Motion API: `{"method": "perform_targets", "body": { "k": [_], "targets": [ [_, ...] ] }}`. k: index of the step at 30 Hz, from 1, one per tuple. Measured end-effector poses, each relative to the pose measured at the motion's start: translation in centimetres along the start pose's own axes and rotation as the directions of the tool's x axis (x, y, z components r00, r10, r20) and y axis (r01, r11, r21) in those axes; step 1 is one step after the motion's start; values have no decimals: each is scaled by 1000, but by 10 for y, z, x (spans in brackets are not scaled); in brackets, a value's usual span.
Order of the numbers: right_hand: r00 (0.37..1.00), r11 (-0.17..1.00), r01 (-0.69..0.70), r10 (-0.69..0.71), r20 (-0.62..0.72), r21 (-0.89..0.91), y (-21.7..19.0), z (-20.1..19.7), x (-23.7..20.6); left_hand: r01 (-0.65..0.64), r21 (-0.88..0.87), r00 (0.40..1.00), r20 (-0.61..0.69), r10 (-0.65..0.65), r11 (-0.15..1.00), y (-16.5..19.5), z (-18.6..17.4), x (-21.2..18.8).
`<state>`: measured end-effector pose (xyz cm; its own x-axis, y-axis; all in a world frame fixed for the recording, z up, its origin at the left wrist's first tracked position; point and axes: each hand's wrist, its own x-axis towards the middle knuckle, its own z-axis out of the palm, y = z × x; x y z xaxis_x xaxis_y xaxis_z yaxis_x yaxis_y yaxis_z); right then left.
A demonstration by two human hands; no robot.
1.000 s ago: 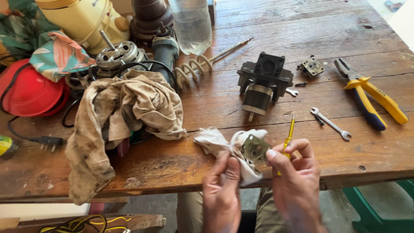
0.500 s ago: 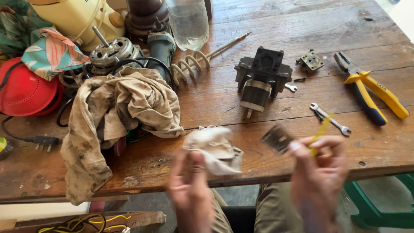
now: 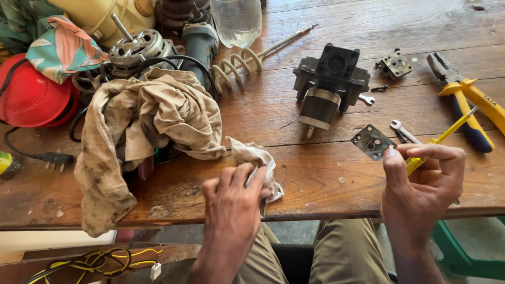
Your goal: The person disassembles a small electric motor on a wooden workbench. They wipe the motor with a cloth, use a wrench to loosen and remove bolts, and use a screwdriver to pry off a metal plate. The removed parts are placed on the table.
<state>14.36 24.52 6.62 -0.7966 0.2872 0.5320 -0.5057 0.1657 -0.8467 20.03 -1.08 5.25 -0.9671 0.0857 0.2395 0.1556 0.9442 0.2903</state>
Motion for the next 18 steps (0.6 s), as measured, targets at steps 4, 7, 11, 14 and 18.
{"method": "perform_targets", "body": {
  "k": [4,7,11,14,18],
  "targets": [
    [1000,1000,-12,12,3,12,4,-6,0,8,-77,996,-83,-15,997,9,7,25],
    [1000,1000,5,-5,-18,8,9,-9,2,-6,-80,994,-112,-3,997,16,13,42],
    [998,999,22,-24,-54,-34,15,-8,2,-82,79,995,-43,86,993,25,24,50],
    [998,999,7,-9,-56,-37,14,-7,1,-154,223,988,3,157,963,39,21,40],
    [997,1000,-5,3,-76,-20,5,-10,3,-280,14,957,-70,281,960,50,-14,17]
  ]
}}
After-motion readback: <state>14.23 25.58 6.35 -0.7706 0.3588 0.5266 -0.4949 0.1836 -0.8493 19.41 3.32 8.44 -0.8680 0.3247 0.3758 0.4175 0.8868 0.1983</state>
